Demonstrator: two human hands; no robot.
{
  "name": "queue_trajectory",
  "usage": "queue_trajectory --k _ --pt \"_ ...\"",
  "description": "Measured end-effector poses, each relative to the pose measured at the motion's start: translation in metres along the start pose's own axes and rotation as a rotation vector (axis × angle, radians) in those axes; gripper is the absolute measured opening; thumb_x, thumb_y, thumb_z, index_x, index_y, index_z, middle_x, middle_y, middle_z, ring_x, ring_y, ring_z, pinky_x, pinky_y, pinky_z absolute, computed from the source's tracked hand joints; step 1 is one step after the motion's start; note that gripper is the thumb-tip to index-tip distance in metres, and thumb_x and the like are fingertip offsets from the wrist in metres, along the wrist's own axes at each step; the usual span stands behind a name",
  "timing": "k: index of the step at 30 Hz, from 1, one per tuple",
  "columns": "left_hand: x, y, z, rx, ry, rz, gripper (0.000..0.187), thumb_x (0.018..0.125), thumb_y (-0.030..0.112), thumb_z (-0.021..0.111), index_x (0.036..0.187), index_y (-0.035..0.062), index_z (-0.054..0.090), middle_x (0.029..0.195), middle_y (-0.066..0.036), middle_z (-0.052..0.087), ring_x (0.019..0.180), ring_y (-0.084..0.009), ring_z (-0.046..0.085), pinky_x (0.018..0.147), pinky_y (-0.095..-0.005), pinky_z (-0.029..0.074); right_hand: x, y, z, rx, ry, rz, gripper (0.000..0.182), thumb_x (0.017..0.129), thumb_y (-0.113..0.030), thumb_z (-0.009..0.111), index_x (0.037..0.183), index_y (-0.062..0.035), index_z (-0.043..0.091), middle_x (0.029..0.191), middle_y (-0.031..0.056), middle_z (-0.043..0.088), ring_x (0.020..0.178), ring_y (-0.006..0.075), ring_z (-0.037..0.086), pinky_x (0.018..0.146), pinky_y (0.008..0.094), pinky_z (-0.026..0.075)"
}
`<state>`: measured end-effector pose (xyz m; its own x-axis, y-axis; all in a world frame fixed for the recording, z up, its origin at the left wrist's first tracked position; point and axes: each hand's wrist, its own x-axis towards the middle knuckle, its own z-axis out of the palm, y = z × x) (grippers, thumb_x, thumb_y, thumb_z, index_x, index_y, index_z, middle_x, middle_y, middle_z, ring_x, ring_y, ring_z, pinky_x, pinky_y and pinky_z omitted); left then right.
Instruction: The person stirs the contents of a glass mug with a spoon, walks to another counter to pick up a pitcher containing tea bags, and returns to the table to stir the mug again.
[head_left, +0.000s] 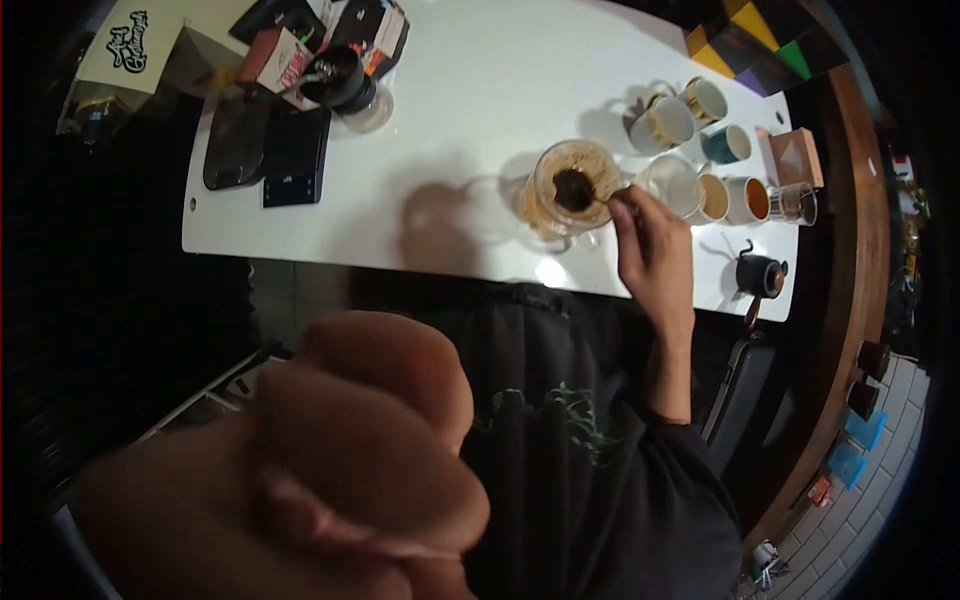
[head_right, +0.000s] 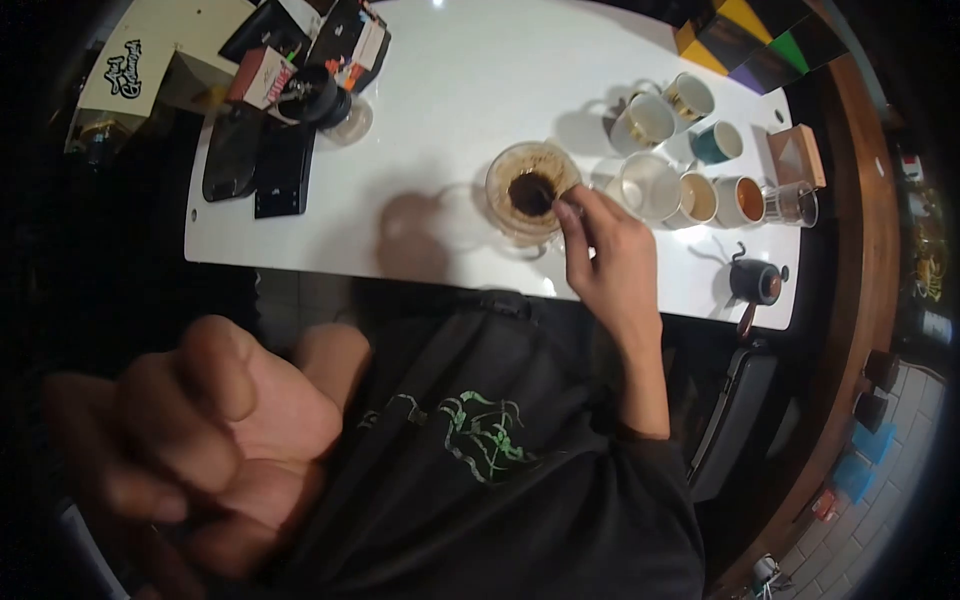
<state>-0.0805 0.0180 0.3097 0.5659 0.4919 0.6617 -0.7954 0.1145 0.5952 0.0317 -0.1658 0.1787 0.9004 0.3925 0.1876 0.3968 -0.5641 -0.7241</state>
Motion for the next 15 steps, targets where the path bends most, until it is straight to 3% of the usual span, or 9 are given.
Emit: queue_trajectory --k 9,12,13,14,15 --pt "0.011 -0.009 -0.021 -0.41 -0.455 -0.173 0.015 0.085 0.017 0.075 0.091 0.0088 0.064 0.081 -0.014 0.063 0.061 -0.0176 0.047 0.049 -0.0332 0.034 0.004 -0.007 0.0 -0.006 -0.003 0.032 0.009 0.097 -0.008 0.064 0.098 0.0013 0.067 0.078 0.0162 0.065 0.058 0.0248 0.065 0.055 0.0336 0.047" --pt "0.021 -0.02 -0.018 -0.205 -0.562 0.075 0.008 0.083 0.005 0.068 0.083 0.008 0.061 0.072 -0.01 0.06 0.056 -0.0179 0.048 0.047 -0.0296 0.029 0.004 -0.011 -0.002 -0.006 -0.007 0.038 0.009 0.097 -0.007 0.064 0.097 0.0016 0.066 0.08 0.0168 0.066 0.059 0.0261 0.066 0.055 0.0342 0.048" --pt "0.021 -0.031 0.0 -0.328 -0.408 0.241 0.006 0.082 0.003 0.066 0.084 0.0064 0.061 0.074 -0.011 0.063 0.059 -0.019 0.056 0.046 -0.029 0.032 0.005 -0.012 -0.002 -0.009 -0.009 0.048 0.009 0.097 -0.007 0.064 0.097 0.0018 0.066 0.081 0.0174 0.066 0.06 0.027 0.067 0.056 0.0344 0.049" --pt "0.023 -0.021 -0.01 -0.246 -0.523 0.134 0.007 0.083 0.002 0.067 0.085 0.0048 0.061 0.078 -0.012 0.066 0.061 -0.0201 0.062 0.044 -0.0281 0.037 0.006 -0.013 -0.001 -0.008 -0.018 0.053 0.009 0.097 -0.007 0.064 0.097 0.002 0.066 0.082 0.018 0.066 0.06 0.0279 0.067 0.056 0.0347 0.049" --pt "0.02 -0.025 0.0 -0.268 -0.402 0.164 0.007 0.084 0.002 0.066 0.086 0.0038 0.06 0.078 -0.012 0.067 0.058 -0.0199 0.062 0.042 -0.0276 0.04 0.006 -0.013 0.0 -0.007 -0.013 0.041 0.009 0.097 -0.006 0.064 0.097 0.0027 0.065 0.084 0.0192 0.066 0.062 0.0302 0.067 0.057 0.0355 0.05"
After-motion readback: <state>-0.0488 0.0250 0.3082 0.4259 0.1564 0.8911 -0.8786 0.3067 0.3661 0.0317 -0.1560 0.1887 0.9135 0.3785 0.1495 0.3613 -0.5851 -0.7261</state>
